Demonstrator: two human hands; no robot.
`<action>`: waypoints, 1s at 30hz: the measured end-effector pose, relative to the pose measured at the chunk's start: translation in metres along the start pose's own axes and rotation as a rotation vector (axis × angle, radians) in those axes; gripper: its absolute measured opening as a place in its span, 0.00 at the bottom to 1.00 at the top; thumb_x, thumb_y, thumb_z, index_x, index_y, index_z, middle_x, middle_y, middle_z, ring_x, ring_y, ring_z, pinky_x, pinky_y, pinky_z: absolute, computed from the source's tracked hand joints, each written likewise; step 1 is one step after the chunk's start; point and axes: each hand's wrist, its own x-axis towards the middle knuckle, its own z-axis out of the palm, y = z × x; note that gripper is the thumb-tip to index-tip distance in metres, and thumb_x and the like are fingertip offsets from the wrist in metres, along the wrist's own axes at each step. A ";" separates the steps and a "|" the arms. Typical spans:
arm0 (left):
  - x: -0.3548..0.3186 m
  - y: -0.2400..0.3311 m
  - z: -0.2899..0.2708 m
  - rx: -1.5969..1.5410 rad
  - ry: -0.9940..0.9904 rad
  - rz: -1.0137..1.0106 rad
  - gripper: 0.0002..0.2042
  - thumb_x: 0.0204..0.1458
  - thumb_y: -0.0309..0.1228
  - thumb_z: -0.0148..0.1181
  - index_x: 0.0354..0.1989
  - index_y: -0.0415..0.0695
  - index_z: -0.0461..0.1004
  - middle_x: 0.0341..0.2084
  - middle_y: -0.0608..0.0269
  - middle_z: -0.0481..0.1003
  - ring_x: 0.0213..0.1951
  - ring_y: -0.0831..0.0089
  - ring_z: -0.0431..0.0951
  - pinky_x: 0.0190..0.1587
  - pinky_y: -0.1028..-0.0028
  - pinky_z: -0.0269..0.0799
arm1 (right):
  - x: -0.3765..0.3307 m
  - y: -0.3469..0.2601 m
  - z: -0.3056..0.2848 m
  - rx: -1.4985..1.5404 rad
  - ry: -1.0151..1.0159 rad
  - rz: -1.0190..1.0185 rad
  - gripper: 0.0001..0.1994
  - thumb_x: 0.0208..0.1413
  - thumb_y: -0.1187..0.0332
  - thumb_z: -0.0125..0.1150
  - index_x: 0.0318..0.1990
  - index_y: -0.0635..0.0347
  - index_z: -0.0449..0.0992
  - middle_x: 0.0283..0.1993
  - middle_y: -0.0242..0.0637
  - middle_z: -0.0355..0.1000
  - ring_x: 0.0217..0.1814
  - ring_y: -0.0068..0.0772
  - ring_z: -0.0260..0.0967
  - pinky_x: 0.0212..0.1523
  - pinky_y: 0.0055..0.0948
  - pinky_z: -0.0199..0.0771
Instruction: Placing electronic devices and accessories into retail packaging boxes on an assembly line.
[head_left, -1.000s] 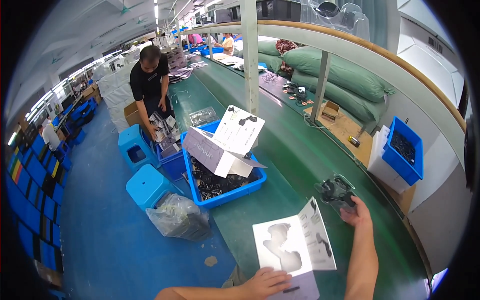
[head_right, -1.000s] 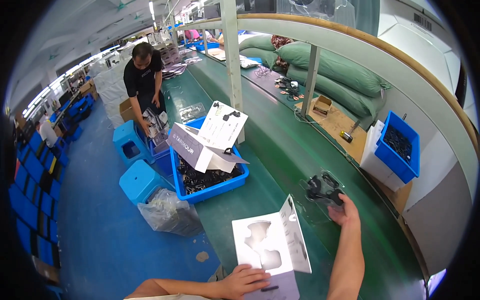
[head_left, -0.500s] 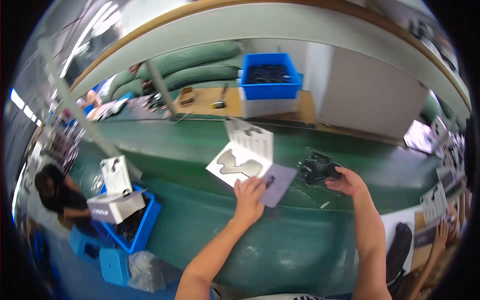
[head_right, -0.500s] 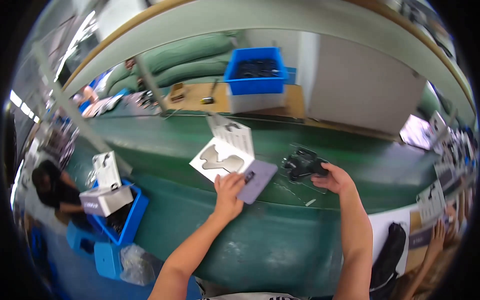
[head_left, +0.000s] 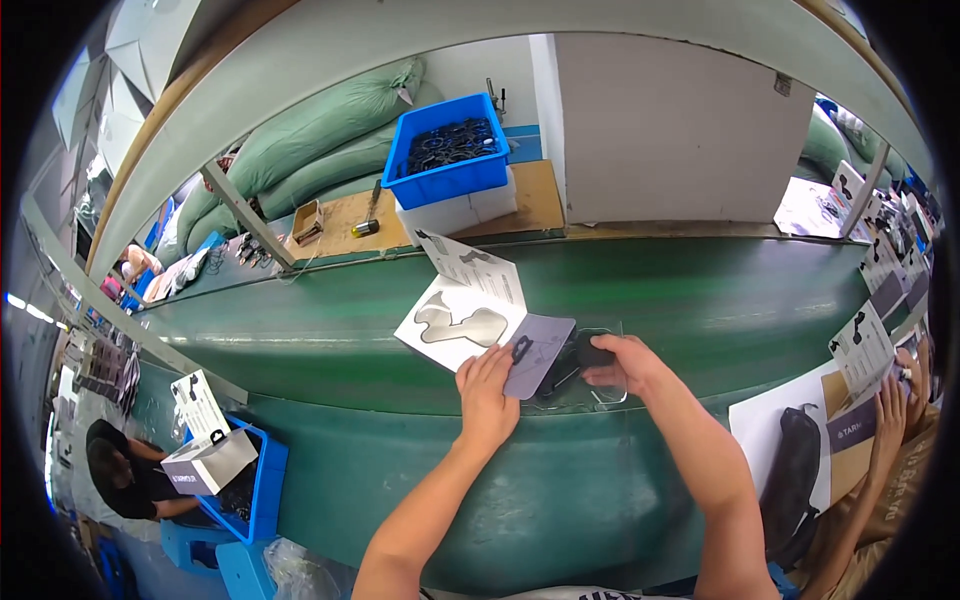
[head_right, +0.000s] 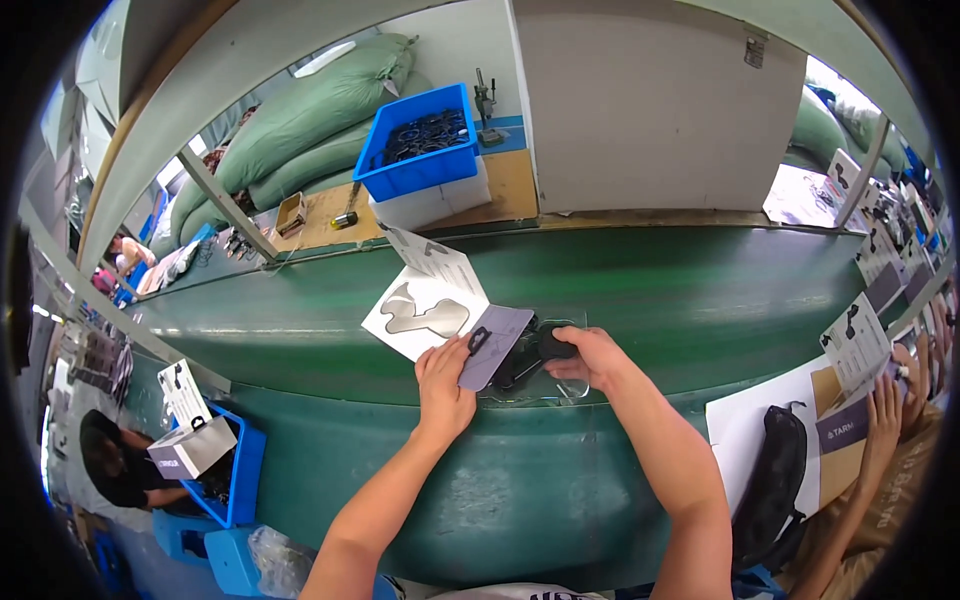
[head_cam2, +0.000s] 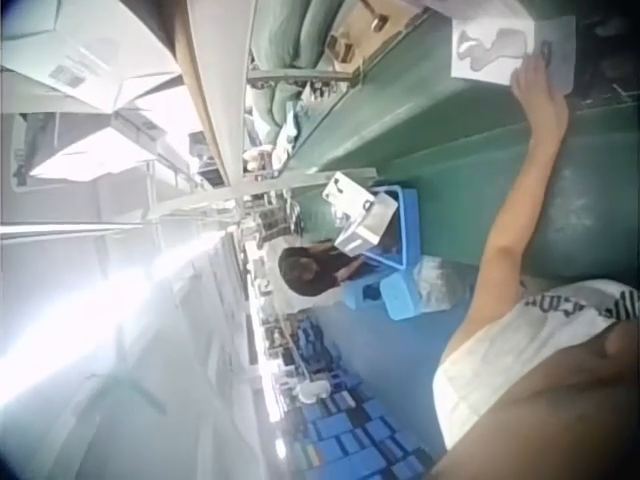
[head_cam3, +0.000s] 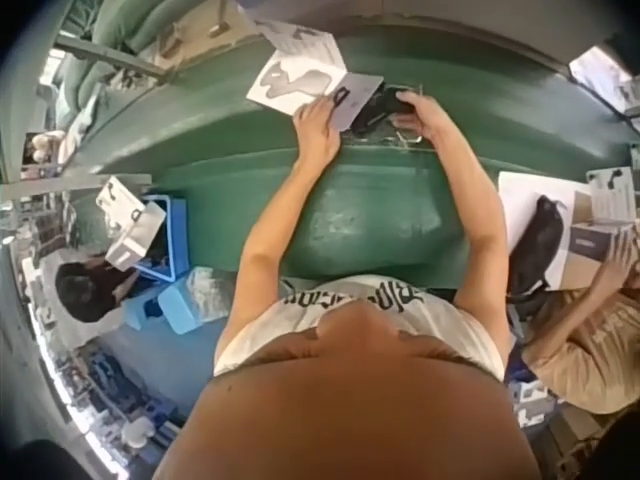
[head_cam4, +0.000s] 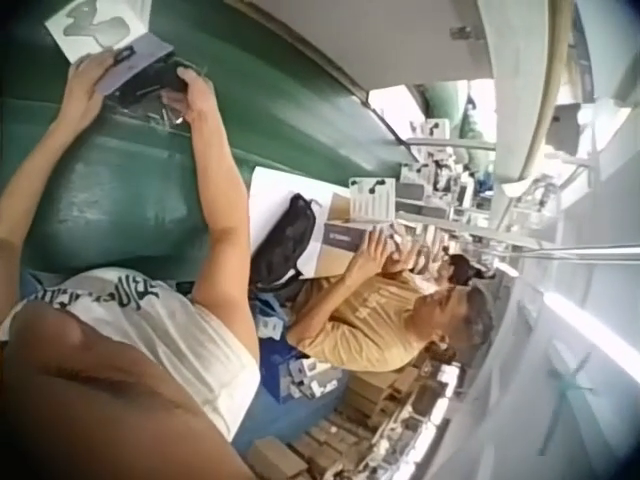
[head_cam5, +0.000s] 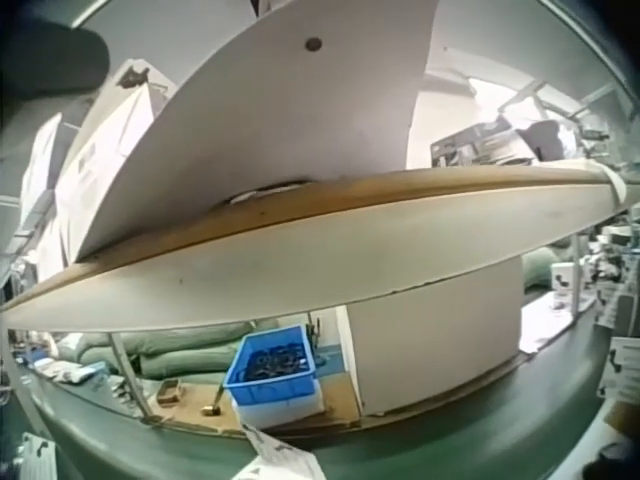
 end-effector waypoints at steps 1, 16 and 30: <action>0.001 0.003 -0.002 0.006 -0.007 0.004 0.22 0.46 0.21 0.55 0.54 0.38 0.75 0.59 0.57 0.76 0.65 0.58 0.70 0.70 0.56 0.51 | 0.000 0.000 0.004 -0.002 0.018 -0.020 0.17 0.60 0.68 0.61 0.48 0.77 0.75 0.41 0.54 0.78 0.35 0.50 0.80 0.39 0.40 0.84; 0.002 0.038 -0.016 0.029 -0.253 -0.003 0.26 0.53 0.30 0.61 0.61 0.36 0.69 0.65 0.47 0.69 0.69 0.52 0.65 0.68 0.53 0.55 | -0.021 0.016 0.062 -0.019 0.039 -0.167 0.16 0.63 0.67 0.59 0.46 0.75 0.79 0.42 0.52 0.79 0.37 0.40 0.79 0.39 0.34 0.82; -0.057 -0.036 -0.075 -0.758 -0.303 -0.608 0.39 0.58 0.29 0.61 0.75 0.32 0.46 0.72 0.36 0.53 0.72 0.46 0.56 0.73 0.58 0.53 | -0.078 0.073 0.029 0.349 -0.088 0.325 0.19 0.64 0.67 0.61 0.59 0.66 0.73 0.59 0.49 0.74 0.58 0.40 0.73 0.59 0.38 0.74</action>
